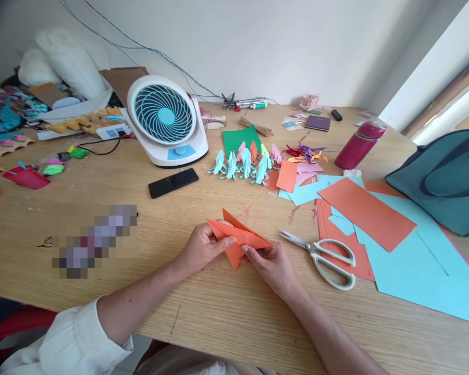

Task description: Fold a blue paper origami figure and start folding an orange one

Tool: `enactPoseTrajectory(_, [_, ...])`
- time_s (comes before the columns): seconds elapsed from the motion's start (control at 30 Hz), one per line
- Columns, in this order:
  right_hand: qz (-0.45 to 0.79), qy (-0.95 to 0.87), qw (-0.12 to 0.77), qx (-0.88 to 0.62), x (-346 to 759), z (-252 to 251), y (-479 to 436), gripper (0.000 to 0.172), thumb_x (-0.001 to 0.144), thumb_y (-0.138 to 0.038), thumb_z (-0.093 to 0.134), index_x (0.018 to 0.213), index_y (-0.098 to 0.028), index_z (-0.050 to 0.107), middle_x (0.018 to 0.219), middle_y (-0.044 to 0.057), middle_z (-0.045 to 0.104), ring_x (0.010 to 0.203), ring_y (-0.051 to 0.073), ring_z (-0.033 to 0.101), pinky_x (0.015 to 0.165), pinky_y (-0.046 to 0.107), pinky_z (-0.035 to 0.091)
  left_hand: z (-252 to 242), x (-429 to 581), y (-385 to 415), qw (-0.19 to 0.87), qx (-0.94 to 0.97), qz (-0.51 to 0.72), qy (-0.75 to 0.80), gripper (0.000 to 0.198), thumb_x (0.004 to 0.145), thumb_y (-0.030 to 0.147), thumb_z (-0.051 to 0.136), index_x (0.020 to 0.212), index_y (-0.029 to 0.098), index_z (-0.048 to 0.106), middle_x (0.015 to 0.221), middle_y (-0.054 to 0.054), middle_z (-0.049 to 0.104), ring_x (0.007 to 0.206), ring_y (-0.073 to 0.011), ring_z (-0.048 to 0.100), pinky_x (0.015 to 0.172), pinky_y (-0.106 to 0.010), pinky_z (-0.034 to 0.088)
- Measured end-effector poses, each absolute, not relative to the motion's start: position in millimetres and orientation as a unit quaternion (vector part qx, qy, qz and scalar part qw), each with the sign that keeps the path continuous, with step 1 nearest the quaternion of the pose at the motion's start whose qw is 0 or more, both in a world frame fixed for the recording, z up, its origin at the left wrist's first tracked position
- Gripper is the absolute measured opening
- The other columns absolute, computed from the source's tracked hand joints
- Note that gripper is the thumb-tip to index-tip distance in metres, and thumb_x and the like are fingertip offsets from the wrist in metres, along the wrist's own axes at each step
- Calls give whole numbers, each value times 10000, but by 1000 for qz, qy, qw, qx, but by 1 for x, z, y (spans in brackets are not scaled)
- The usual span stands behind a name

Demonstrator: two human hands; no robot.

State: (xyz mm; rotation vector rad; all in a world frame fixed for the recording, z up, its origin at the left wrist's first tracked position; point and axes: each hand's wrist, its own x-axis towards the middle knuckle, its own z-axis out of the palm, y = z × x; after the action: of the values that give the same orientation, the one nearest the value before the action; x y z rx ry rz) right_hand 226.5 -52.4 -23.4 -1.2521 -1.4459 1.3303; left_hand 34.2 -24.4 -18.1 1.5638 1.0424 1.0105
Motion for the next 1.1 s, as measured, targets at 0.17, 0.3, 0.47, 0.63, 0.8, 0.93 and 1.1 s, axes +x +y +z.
enactPoseTrajectory(0.17, [523,-578,396,-485,231,-21,-51,387,843,-559,655,1024,-219,684,817,40,724,686,197,671,643,310,562,-11,34,-28,470,647,372,472,226,826,345,630,706,155,657,678,-22,651,615,-143,570,571,-231,423])
enactPoseTrajectory(0.3, [387,-620,466,-498,241,-19,-53,252,933,-411,592,1108,-231,615,886,34,648,783,176,617,682,292,516,5,23,-23,430,690,332,479,269,806,245,570,557,168,504,541,24,498,515,-101,445,500,-219,314])
enactPoseTrajectory(0.47, [211,-778,428,-410,239,-15,-62,181,954,-173,535,1086,-242,639,966,65,619,864,190,587,747,331,490,9,19,-21,368,760,238,480,298,758,198,580,522,191,399,493,48,405,474,-89,383,476,-226,267])
enactPoseTrajectory(0.63, [195,-874,294,-333,232,-21,-64,265,969,-121,457,1117,-220,653,1041,99,643,919,222,579,793,387,493,-1,22,-20,355,761,222,496,272,754,232,624,542,200,458,528,32,480,483,-109,419,480,-246,265])
enactPoseTrajectory(0.8, [168,-889,248,-347,234,-25,-62,229,993,-154,450,1027,-184,674,1008,101,661,882,215,573,782,389,481,-8,19,-14,377,734,175,538,301,809,365,584,593,192,466,605,22,490,555,-122,428,504,-238,267])
enactPoseTrajectory(0.93, [152,-897,239,-339,235,-21,-63,219,1000,-152,446,1002,-175,664,1010,97,664,879,211,570,792,387,467,-5,20,-15,379,719,153,563,316,805,366,570,579,186,443,611,20,479,572,-118,423,520,-238,274])
enactPoseTrajectory(1.1, [124,-908,219,-336,235,-19,-64,201,1001,-136,441,1025,-165,639,1041,96,666,896,214,569,813,391,455,-9,18,-25,404,679,157,593,345,796,345,555,543,197,372,526,43,399,503,-99,369,478,-235,252])
